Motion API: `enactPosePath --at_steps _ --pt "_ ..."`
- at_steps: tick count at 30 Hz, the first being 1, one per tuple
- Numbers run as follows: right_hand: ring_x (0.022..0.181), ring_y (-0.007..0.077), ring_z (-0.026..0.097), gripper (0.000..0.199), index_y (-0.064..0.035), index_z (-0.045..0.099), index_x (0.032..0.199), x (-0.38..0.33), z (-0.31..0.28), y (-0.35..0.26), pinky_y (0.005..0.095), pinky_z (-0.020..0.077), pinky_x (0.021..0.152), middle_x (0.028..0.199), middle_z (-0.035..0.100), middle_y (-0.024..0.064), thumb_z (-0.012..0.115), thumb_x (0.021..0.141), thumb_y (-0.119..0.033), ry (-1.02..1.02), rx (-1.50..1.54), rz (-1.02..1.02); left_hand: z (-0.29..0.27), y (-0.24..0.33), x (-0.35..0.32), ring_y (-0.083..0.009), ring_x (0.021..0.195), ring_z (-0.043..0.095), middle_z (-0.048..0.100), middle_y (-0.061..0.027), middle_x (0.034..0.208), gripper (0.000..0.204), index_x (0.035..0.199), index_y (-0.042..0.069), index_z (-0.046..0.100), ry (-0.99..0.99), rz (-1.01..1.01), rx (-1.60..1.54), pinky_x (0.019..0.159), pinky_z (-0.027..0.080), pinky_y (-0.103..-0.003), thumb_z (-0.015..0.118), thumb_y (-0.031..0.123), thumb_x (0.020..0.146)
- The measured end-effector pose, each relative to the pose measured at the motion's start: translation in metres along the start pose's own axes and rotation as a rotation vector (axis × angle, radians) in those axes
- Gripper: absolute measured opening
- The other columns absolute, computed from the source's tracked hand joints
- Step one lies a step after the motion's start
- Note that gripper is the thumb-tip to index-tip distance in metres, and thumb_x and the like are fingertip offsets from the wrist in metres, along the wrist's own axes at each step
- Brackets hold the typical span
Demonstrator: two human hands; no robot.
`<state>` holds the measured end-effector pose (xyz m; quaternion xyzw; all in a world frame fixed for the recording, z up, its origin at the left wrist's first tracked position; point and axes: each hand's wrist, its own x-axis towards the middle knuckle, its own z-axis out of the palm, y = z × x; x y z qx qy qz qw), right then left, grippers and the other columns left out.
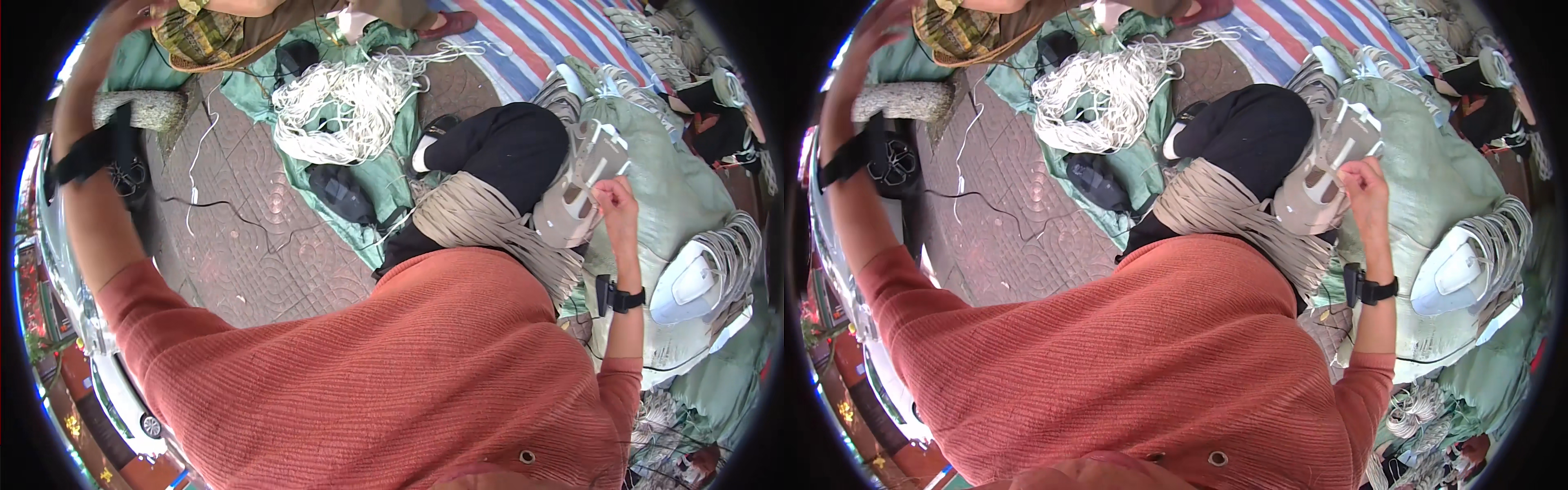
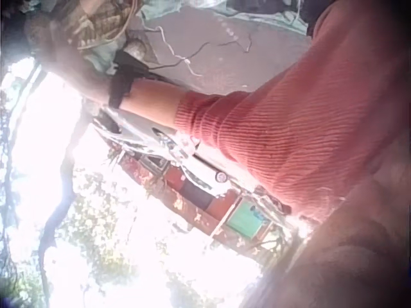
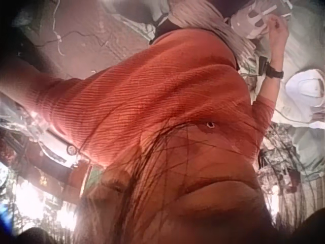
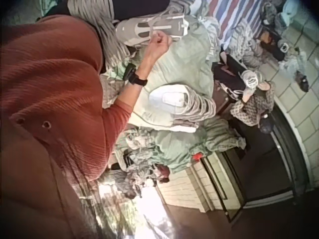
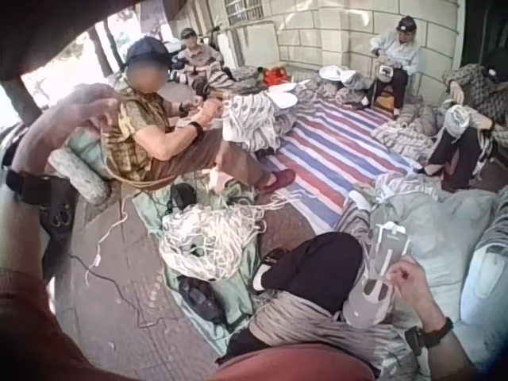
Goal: The person sits on a mat and laces a beige sneaker by hand. They repeatedly thread the white shoelace through the eyelets, pull it tight, and adjust the fit, working on the shoe resting on their lap.
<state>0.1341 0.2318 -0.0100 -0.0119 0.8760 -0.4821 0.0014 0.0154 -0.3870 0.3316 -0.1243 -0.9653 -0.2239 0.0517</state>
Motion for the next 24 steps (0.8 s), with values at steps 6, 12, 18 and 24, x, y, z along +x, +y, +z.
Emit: enactPosePath --at_steps 6,12,18,24 --pt "0.066 0.0057 0.045 0.007 0.0014 0.063 0.085 -0.004 0.002 -0.009 0.0199 0.0385 0.06 0.081 0.045 -0.0021 0.061 0.081 0.007 0.031 0.076 0.03 0.246 0.11 0.011 -0.0172 0.076 0.062 0.066 -0.005 0.086 0.024 0.103 0.006 0.064 -0.378 0.473 -0.161 0.068 0.05 -0.03 0.063 0.026 0.091" --pt "0.068 0.0057 0.045 0.006 0.0019 0.062 0.086 -0.003 0.006 -0.013 0.019 0.0374 0.061 0.083 0.044 -0.0019 0.06 0.083 0.006 0.008 0.1 0.078 0.365 0.011 -0.049 -0.0319 0.076 0.063 0.066 -0.0128 0.085 0.015 0.096 0.006 0.064 -0.675 0.257 -0.044 0.069 0.049 -0.038 0.06 0.018 0.089" --pt "0.069 0.0062 0.044 0.006 0.0019 0.062 0.086 0.003 -0.002 -0.006 0.0194 0.0378 0.063 0.082 0.043 -0.0015 0.059 0.083 0.007 -0.034 0.001 0.127 0.486 -0.062 -0.124 -0.0306 0.104 0.062 0.064 -0.0141 0.113 0.024 0.112 0.008 0.06 -0.627 0.164 -0.236 0.087 0.049 -0.039 0.058 0.01 0.089" --pt "0.073 0.0065 0.045 0.006 0.001 0.062 0.086 0.006 0.002 -0.018 0.0195 0.0394 0.065 0.085 0.044 -0.0009 0.06 0.084 0.006 -0.041 0.082 0.211 0.611 -0.029 -0.138 -0.0285 0.114 0.056 0.059 -0.013 0.125 0.035 0.131 0.008 0.051 -0.759 -0.017 -0.915 0.098 0.042 -0.034 0.041 0.016 0.098"
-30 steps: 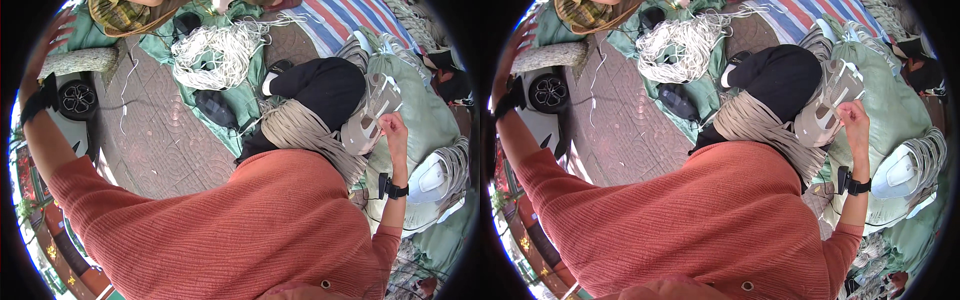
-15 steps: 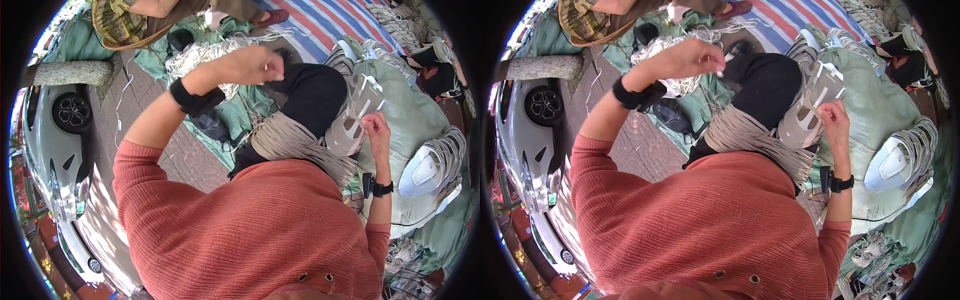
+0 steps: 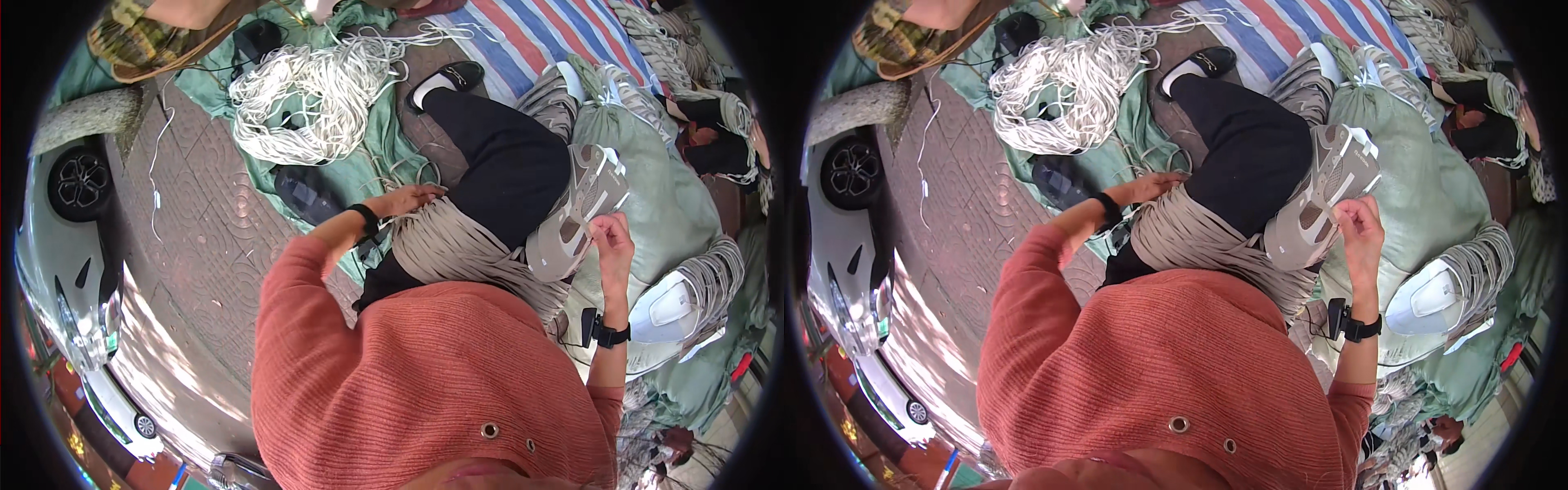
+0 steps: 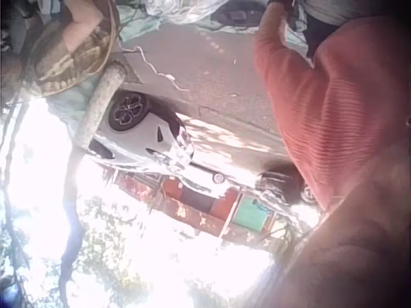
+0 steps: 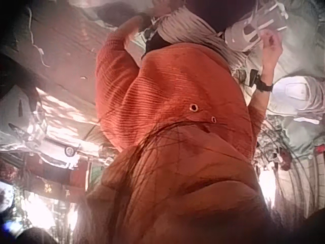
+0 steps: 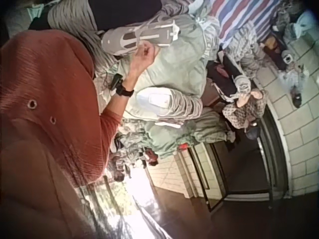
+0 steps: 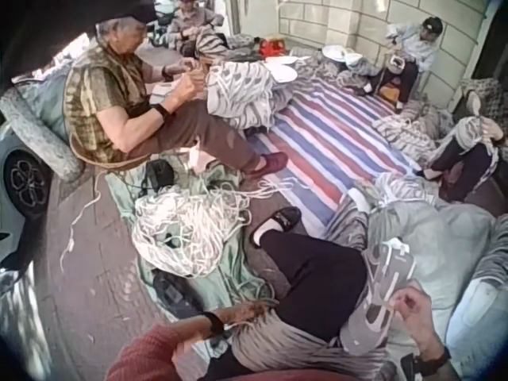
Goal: The person sits on a mat and laces a beige sneaker by hand. They repeatedly thread the white shoelace through the eyelets, pull it tight, and adjust the fit, working on the shoe resting on their lap.
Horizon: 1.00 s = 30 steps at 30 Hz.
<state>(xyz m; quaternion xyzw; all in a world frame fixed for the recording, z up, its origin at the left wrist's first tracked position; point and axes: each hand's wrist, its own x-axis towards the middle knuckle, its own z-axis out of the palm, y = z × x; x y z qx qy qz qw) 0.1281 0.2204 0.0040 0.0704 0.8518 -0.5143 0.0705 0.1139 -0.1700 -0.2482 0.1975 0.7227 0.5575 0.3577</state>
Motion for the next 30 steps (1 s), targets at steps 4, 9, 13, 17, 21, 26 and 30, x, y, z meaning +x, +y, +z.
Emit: enactPosePath --at_steps 4,9,13,17,21,26,30 --pt "0.073 0.0064 0.045 0.006 0.0007 0.062 0.087 0.003 0.0 -0.005 0.0192 0.0392 0.066 0.086 0.043 -0.0009 0.06 0.084 0.006 -0.002 -0.024 0.007 0.03 -0.093 0.026 -0.0342 0.115 0.054 0.058 -0.014 0.126 0.042 0.134 0.009 0.048 -0.169 0.053 0.177 0.098 0.044 -0.038 0.031 0.029 0.101" --pt "0.073 0.007 0.044 0.007 0.0007 0.062 0.087 -0.001 -0.003 0.002 0.0193 0.0395 0.066 0.086 0.044 -0.0011 0.06 0.083 0.007 0.008 0.01 0.018 -0.019 -0.082 -0.077 -0.0294 0.099 0.063 0.068 -0.0168 0.105 0.04 0.107 0.003 0.066 -0.518 -0.407 0.626 0.083 0.049 -0.04 0.047 0.035 0.093" --pt "0.073 0.0083 0.045 0.009 0.0 0.062 0.087 -0.004 -0.002 0.011 0.0204 0.0403 0.067 0.085 0.045 -0.0005 0.061 0.082 0.007 0.024 0.007 -0.034 -0.055 -0.042 -0.154 -0.027 0.073 0.07 0.069 -0.0124 0.091 0.021 0.102 0.005 0.068 -0.494 -1.08 -0.03 0.06 0.061 -0.041 0.056 0.013 0.085" --pt "0.072 0.012 0.046 0.008 -0.0014 0.062 0.086 0.0 -0.003 0.013 0.0238 0.041 0.066 0.08 0.046 0.0018 0.063 0.079 0.004 0.063 -0.136 -0.177 -0.076 0.02 -0.127 -0.0277 0.079 0.063 0.064 -0.0094 0.099 0.023 0.103 0.008 0.063 -0.393 -0.806 0.255 0.069 0.057 -0.041 0.058 0.015 0.082" --pt "0.07 0.0142 0.052 0.008 -0.0022 0.063 0.085 0.004 0.0 0.015 0.0258 0.0431 0.063 0.078 0.048 0.0043 0.066 0.079 0.001 0.108 -0.078 -0.218 -0.091 0.09 -0.035 -0.0394 0.08 0.062 0.065 -0.0175 0.083 0.008 0.084 0.004 0.06 0.137 -0.105 1.061 0.067 0.049 -0.046 0.058 0.011 0.082" --pt "0.072 0.0197 0.057 0.007 -0.0015 0.062 0.084 0.005 0.021 0.019 0.0299 0.0468 0.065 0.081 0.051 0.007 0.066 0.079 0.0 0.212 -0.046 -0.26 -0.001 0.277 0.071 -0.0336 0.078 0.058 0.057 -0.0118 0.078 0.007 0.086 0.005 0.061 0.407 0.584 0.608 0.069 0.048 -0.039 0.064 0.002 0.081" --pt "0.071 0.0163 0.052 0.011 -0.0011 0.061 0.088 -0.001 0.022 0.026 0.0272 0.0446 0.063 0.08 0.048 0.0049 0.065 0.078 0.003 0.267 0.022 -0.361 0.039 0.299 0.105 -0.0327 0.081 0.059 0.057 -0.0128 0.084 0.018 0.091 0.002 0.057 0.141 0.699 0.755 0.069 0.048 -0.039 0.068 0.004 0.077"
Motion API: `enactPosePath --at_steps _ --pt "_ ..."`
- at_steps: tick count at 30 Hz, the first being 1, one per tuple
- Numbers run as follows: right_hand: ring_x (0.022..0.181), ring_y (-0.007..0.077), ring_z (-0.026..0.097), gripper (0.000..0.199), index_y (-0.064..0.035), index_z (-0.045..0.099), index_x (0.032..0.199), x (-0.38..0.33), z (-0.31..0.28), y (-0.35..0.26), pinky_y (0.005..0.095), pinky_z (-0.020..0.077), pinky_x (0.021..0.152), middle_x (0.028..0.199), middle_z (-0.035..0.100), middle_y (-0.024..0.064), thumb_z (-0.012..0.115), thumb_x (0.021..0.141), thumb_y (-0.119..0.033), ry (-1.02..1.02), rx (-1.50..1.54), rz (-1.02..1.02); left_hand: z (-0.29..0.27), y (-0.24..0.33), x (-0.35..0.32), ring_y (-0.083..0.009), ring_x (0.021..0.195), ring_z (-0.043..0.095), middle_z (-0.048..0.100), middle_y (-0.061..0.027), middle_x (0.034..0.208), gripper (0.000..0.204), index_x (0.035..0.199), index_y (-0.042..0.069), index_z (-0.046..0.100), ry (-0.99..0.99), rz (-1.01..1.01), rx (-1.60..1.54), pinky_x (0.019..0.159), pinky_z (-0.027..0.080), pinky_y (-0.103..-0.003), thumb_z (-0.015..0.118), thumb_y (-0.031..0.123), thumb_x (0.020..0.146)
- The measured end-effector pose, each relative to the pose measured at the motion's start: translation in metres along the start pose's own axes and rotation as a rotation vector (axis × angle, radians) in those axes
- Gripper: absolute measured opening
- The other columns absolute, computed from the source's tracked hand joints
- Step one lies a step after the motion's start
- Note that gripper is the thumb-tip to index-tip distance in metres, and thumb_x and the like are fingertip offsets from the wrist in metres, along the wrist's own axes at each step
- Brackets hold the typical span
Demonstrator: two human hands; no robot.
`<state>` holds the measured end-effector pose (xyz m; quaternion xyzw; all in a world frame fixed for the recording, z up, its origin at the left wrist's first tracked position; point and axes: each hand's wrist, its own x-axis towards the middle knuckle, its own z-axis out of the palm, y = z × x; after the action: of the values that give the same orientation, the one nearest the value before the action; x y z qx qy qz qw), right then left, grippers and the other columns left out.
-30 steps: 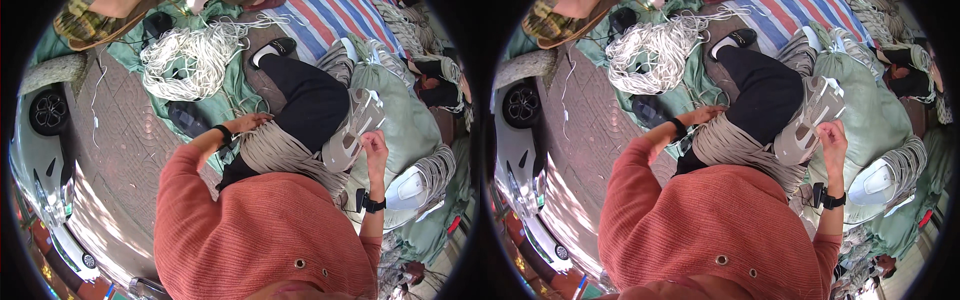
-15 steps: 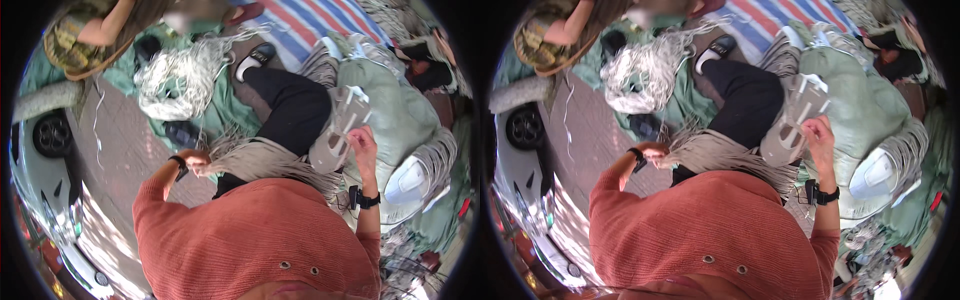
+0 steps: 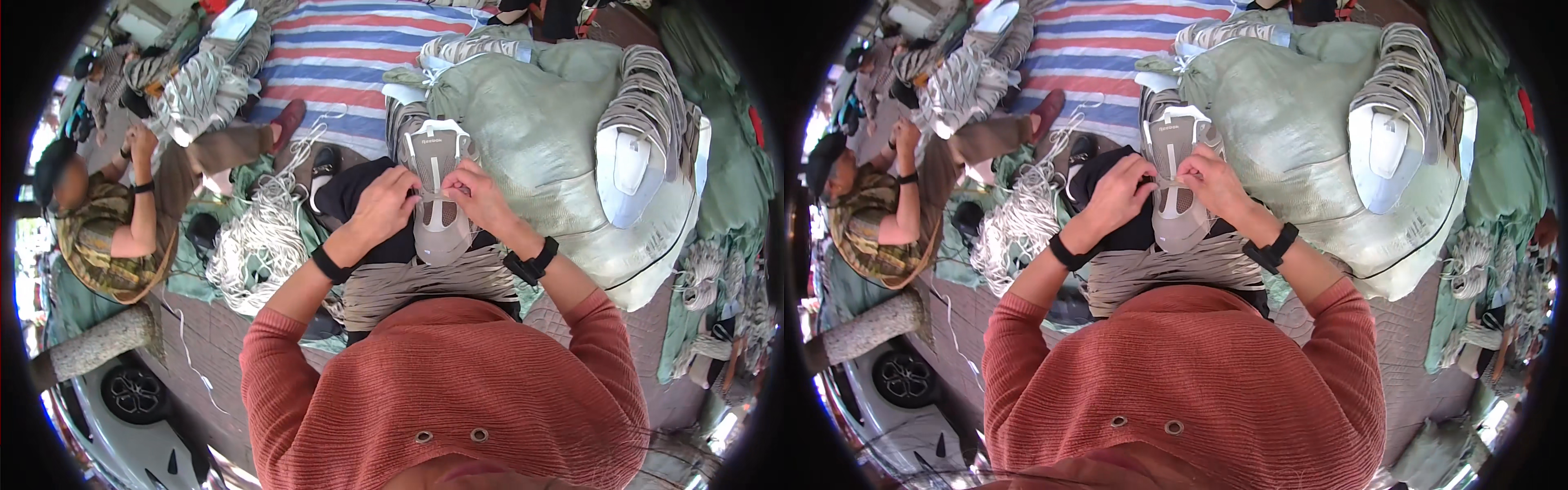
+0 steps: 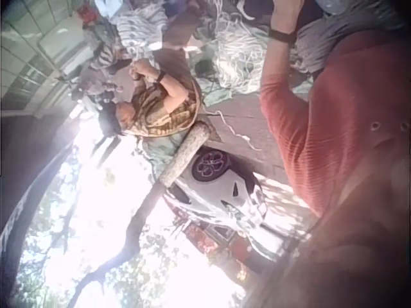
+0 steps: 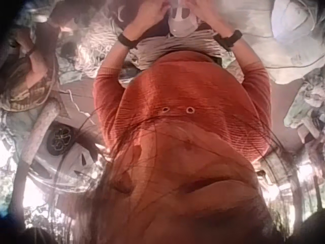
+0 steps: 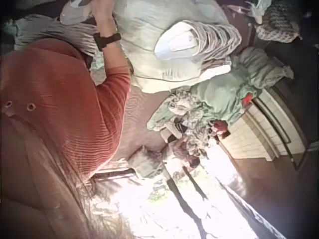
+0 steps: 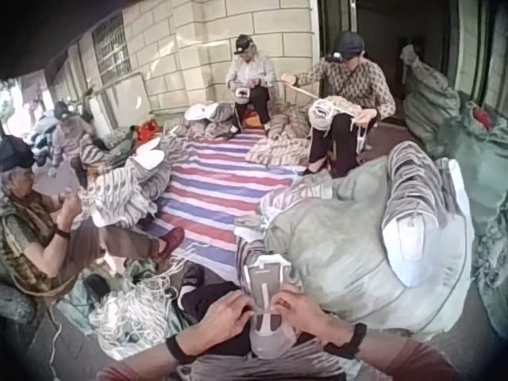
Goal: The person sits on a mat and laces a beige sneaker by hand. They repeatedly thread the white shoelace through the eyelets, pull it tight, and adjust the fit, working on the shoe resting on their lap.
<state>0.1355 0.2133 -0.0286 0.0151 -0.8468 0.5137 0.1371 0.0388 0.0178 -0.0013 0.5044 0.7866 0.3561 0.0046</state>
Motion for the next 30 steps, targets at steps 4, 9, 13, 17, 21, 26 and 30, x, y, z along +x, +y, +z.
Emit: enactPosePath --at_steps 4,9,13,17,21,26,30 --pt "0.078 0.0286 0.06 0.01 -0.004 0.06 0.083 -0.001 -0.012 -0.004 0.0376 0.0493 0.067 0.084 0.053 0.0113 0.066 0.075 -0.003 -0.021 -0.096 0.01 0.0 0.01 0.011 -0.0357 0.082 0.06 0.057 -0.0149 0.087 0.023 0.093 0.003 0.055 -0.116 -0.044 0.011 0.07 0.049 -0.04 0.069 0.006 0.076" --pt "0.076 0.0358 0.058 0.01 -0.0055 0.054 0.073 0.001 0.016 0.021 0.0454 0.0471 0.064 0.084 0.052 0.0131 0.062 0.072 -0.01 -0.008 -0.234 -0.03 -0.007 0.009 0.022 -0.0365 0.078 0.062 0.058 -0.0143 0.091 0.018 0.095 0.006 0.056 -0.293 0.028 0.168 0.064 0.05 -0.045 0.065 0.011 0.079" --pt "0.08 0.0321 0.06 0.01 -0.0075 0.058 0.079 0.016 0.024 0.02 0.0406 0.0474 0.066 0.088 0.054 0.0085 0.066 0.076 -0.014 -0.022 -0.281 0.005 -0.009 0.006 0.033 -0.0356 0.081 0.063 0.062 -0.013 0.084 0.011 0.085 0.006 0.06 -0.385 -0.034 0.149 0.067 0.05 -0.043 0.067 0.01 0.078" --pt "0.083 0.03 0.06 0.015 -0.0067 0.059 0.079 0.013 0.014 0.015 0.0397 0.0474 0.068 0.088 0.053 0.0088 0.069 0.076 -0.018 -0.05 -0.249 0.026 -0.003 -0.002 0.035 -0.0355 0.076 0.063 0.063 -0.0139 0.081 0.008 0.082 0.007 0.06 -0.395 -0.096 0.068 0.065 0.049 -0.044 0.065 0.011 0.078" --pt "0.085 0.0279 0.058 0.017 -0.0057 0.058 0.083 0.012 0.01 0.021 0.0381 0.0471 0.072 0.091 0.051 0.0102 0.067 0.079 -0.02 -0.142 -0.18 -0.003 0.001 0.003 0.031 -0.0354 0.073 0.063 0.062 -0.0133 0.082 0.009 0.085 0.007 0.058 -0.328 0.0 0.132 0.063 0.049 -0.043 0.063 0.013 0.079" --pt "0.089 0.0243 0.055 0.02 -0.0066 0.057 0.094 0.012 -0.003 0.019 0.0347 0.0469 0.077 0.095 0.048 0.0099 0.067 0.082 -0.019 -0.286 -0.122 -0.019 0.002 0.002 0.025 -0.0299 0.066 0.063 0.056 -0.0113 0.077 0.012 0.082 0.007 0.054 -0.19 0.352 0.288 0.059 0.05 -0.041 0.063 0.014 0.077" --pt "0.094 0.0196 0.053 0.024 -0.0074 0.058 0.102 0.006 -0.024 0.02 0.0312 0.0479 0.079 0.1 0.047 0.0079 0.068 0.083 -0.019 -0.333 -0.005 0.017 -0.06 -0.032 0.002 -0.0313 0.063 0.06 0.057 -0.0103 0.076 0.016 0.083 0.01 0.056 0.039 0.112 0.417 0.055 0.049 -0.043 0.066 0.011 0.071"
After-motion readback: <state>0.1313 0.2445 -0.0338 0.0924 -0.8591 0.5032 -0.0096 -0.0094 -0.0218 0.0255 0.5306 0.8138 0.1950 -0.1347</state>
